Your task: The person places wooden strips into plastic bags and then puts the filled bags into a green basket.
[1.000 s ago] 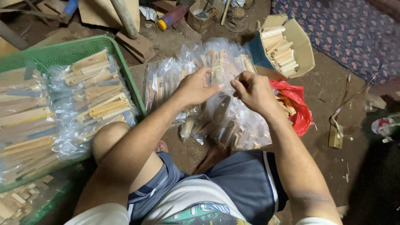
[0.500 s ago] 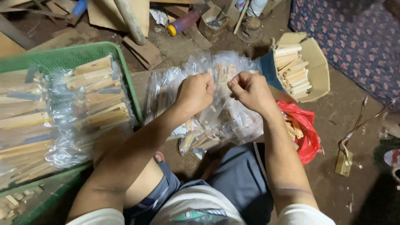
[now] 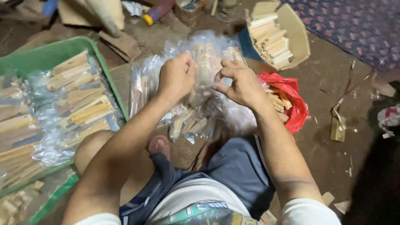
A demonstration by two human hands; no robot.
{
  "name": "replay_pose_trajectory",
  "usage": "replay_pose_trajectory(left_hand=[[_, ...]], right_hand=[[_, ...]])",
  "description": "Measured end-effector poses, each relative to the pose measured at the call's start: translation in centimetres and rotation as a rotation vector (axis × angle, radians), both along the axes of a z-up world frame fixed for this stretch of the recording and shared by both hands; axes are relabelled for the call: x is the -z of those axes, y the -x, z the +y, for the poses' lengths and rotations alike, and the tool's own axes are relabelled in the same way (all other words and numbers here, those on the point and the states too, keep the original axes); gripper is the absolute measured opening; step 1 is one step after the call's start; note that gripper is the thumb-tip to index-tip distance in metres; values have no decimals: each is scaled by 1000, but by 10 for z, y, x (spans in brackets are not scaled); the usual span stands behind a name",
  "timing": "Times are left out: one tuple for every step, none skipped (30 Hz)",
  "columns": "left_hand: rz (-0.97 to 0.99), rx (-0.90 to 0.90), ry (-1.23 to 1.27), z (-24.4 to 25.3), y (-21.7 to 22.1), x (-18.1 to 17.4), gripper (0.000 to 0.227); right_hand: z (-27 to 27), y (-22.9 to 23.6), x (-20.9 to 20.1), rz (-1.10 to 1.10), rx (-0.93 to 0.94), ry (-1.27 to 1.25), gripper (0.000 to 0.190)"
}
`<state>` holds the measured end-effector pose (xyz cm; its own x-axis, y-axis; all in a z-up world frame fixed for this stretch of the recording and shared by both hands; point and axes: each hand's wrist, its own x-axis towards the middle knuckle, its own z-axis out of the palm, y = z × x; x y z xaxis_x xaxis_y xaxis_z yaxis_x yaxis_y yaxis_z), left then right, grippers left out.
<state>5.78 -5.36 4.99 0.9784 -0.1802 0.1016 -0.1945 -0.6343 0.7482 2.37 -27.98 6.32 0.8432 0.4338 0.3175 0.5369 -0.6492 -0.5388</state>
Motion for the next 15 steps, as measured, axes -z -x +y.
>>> replay_pose_trajectory(left_hand=[[-15,8,3,-5,-1,4,11],[18,-31,46,-8,-3,9,10],[70,-79,87,-7,0,18,9],[74,-81,88,-7,-4,28,9],[67,-70,132,-9,-9,38,8],[61,-60,176,-12,-15,48,8],[62,-61,180,-20,-16,48,8],[60,-41,221,-27,-17,49,8],[62,-24,257,-31,-18,49,8],[67,-31,257,-35,-15,46,8],[59,-31,230,-38,-18,41,10],[52,-31,204,-41,-20,35,12],[48,-39,205,-40,-24,34,12],[31,-65,215,-40,-28,34,13],[23,-88,225,-41,-29,35,13]], right_hand=[[-4,6,-2,-15,8,3,20],[-6,11,-5,-65,59,-31,19],[-5,19,-3,-96,102,-67,27],[-2,20,-5,-92,101,-66,27],[-1,21,-7,-134,76,-81,37],[0,21,-9,-176,52,-96,46],[0,20,-5,-175,50,-92,46],[0,19,-2,-190,34,-35,38],[3,18,2,-200,14,18,31],[0,21,5,-194,8,17,31],[-3,19,6,-181,18,17,26],[-5,17,7,-168,27,16,24],[-10,14,7,-172,19,16,24],[-15,12,8,-158,50,16,20],[-20,13,10,-137,85,16,16]])
